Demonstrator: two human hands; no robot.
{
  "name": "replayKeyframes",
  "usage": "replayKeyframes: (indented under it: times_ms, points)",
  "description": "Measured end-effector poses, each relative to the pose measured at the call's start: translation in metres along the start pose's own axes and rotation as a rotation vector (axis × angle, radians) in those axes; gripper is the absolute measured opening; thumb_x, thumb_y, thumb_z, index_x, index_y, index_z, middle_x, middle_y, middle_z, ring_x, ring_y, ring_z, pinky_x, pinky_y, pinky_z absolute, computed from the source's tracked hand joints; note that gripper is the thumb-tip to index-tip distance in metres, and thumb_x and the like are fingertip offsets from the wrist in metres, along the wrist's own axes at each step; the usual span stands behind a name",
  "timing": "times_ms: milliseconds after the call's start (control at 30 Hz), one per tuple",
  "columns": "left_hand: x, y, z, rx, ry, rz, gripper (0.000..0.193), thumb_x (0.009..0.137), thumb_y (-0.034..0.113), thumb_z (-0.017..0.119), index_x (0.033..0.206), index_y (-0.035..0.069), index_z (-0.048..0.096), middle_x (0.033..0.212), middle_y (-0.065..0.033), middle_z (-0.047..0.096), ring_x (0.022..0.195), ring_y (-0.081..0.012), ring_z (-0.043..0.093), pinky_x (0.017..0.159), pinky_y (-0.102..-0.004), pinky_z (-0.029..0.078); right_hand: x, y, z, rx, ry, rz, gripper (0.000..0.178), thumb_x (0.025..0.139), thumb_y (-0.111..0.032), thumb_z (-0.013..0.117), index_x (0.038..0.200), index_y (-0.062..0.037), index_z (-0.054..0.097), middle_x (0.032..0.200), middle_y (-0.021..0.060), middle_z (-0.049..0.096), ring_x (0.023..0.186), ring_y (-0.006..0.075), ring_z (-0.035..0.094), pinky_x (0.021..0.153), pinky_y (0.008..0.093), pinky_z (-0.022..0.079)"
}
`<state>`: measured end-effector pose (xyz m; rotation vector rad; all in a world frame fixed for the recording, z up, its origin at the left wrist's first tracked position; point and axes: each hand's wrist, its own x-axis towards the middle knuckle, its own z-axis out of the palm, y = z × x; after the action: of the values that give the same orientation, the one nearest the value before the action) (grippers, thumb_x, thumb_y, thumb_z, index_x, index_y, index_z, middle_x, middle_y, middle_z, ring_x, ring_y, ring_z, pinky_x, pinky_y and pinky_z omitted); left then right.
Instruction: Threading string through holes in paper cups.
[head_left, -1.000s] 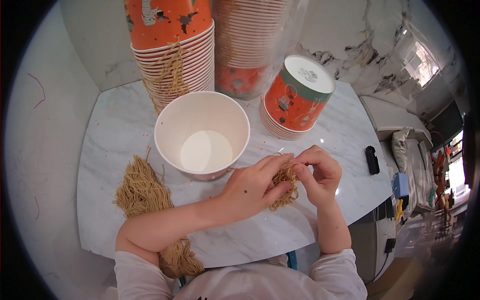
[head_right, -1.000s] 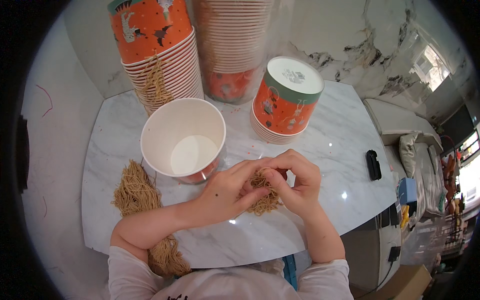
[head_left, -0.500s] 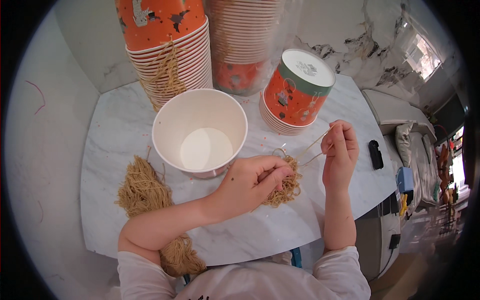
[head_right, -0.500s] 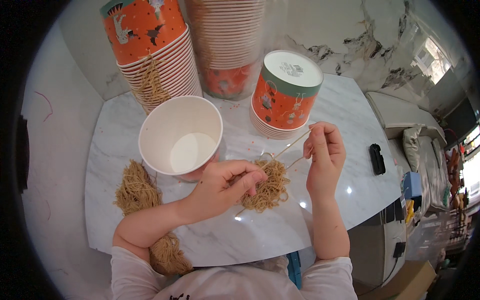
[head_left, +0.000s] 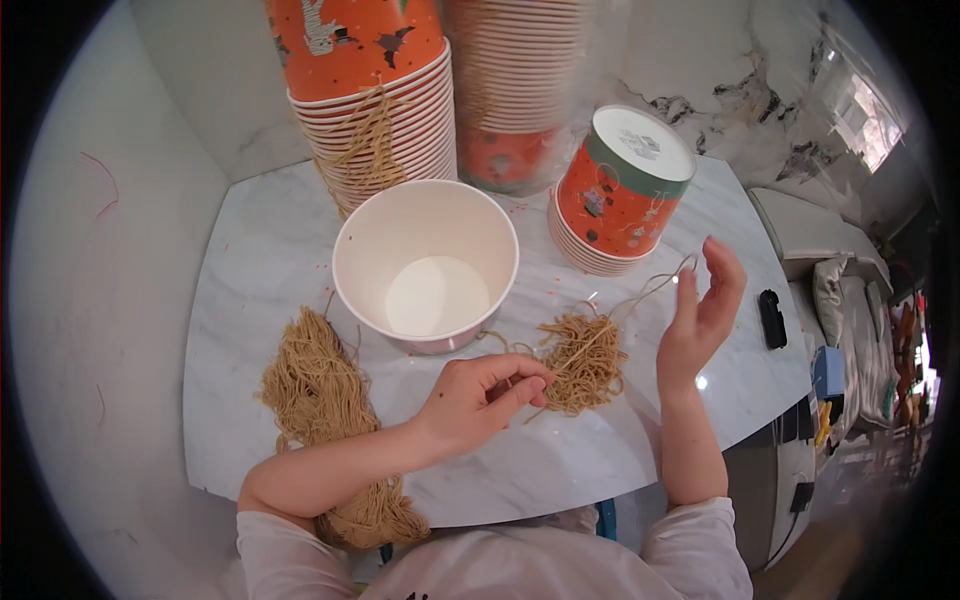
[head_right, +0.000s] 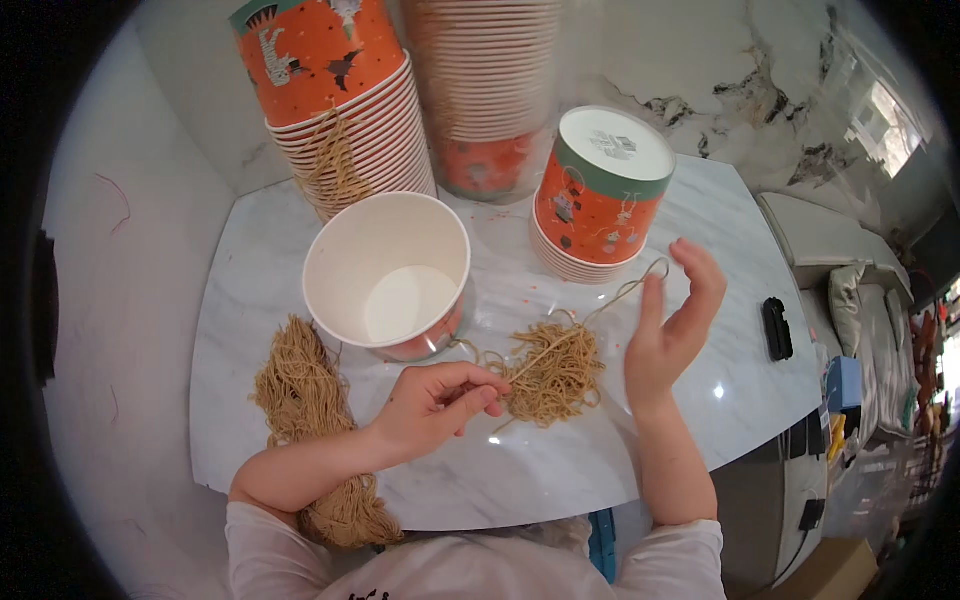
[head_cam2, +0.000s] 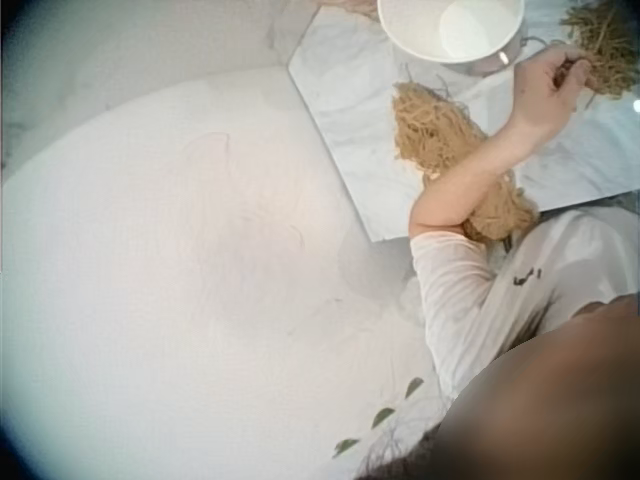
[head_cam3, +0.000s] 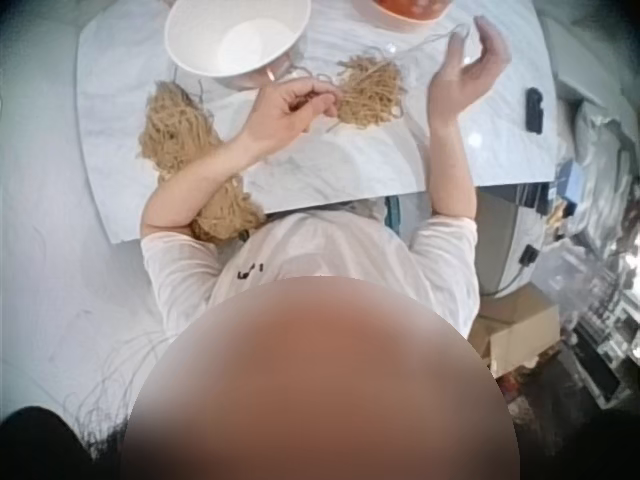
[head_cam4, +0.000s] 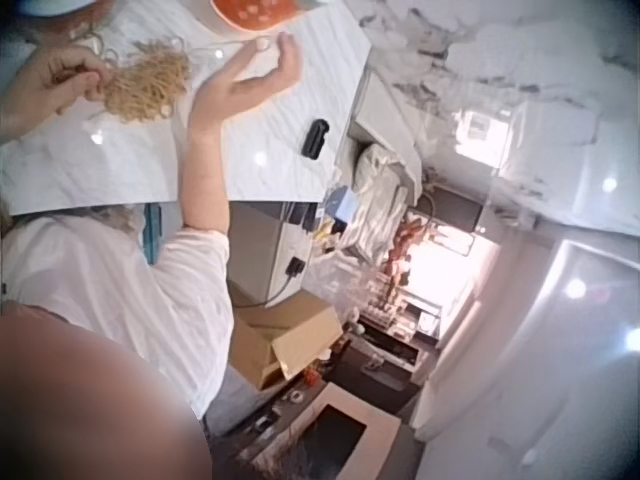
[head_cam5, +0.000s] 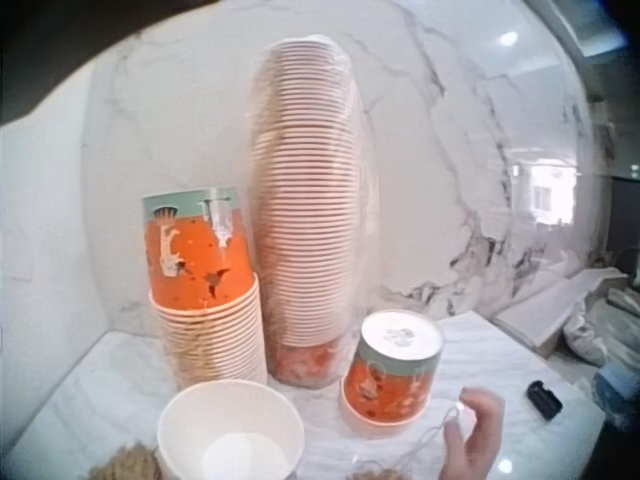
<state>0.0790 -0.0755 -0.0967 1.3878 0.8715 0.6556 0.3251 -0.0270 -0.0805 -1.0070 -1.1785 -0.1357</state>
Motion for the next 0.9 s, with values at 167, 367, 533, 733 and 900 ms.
replayKeyframes:
  times_ms: [167,367,533,733,900]
  points:
    - [0.005,-0.020,0.001,0.167,0.112,0.309,0.016,0.099,0.010,0.063,0.111,0.001,0.068,0.089,-0.0083,0.071,0.069,-0.0154,0.064,0.063,-0.0297,0.051,-0.039,-0.037,-0.005,0.246,-0.932,-0.391,0.046,0.084,0.008,0.065,0.129,0.0027,0.055,0.128,0.0213,0.057,0.107,0.0367,0.063,0.092,0.0467,0.054]
    - [0.004,-0.016,0.000,0.286,0.200,0.407,0.011,0.096,0.007,0.064,0.105,0.001,0.067,0.088,-0.0111,0.068,0.073,-0.0247,0.067,0.067,-0.0342,0.053,-0.054,-0.053,-0.003,0.283,-0.994,-0.031,0.049,0.086,-0.005,0.076,0.131,-0.0008,0.055,0.126,0.0195,0.057,0.105,0.0294,0.065,0.084,0.0362,0.056]
    - [0.005,-0.016,-0.001,0.267,0.180,0.351,0.010,0.096,0.010,0.068,0.102,0.002,0.068,0.086,-0.0100,0.067,0.071,-0.0227,0.066,0.064,-0.0332,0.052,-0.049,-0.046,-0.013,0.335,-1.094,0.427,0.045,0.085,-0.007,0.080,0.125,-0.0036,0.060,0.109,0.0107,0.063,0.088,0.0176,0.065,0.067,0.0298,0.052]
    - [0.001,-0.016,-0.004,0.251,0.215,0.307,0.014,0.097,0.015,0.071,0.093,0.003,0.068,0.076,-0.0072,0.063,0.064,-0.0121,0.060,0.058,-0.0282,0.048,-0.042,-0.042,-0.004,0.407,-0.983,0.104,0.031,0.080,-0.003,0.080,0.110,-0.0055,0.071,0.089,0.0066,0.066,0.073,0.0175,0.064,0.062,0.0293,0.049]
    - [0.002,-0.020,-0.007,0.121,0.186,0.257,0.022,0.102,0.020,0.065,0.090,0.003,0.067,0.071,-0.0033,0.063,0.061,-0.0087,0.057,0.056,-0.0264,0.045,-0.049,-0.038,-0.004,0.379,-0.930,0.007,0.023,0.079,-0.001,0.080,0.102,-0.0049,0.075,0.083,0.0060,0.067,0.068,0.0195,0.063,0.056,0.0307,0.048]
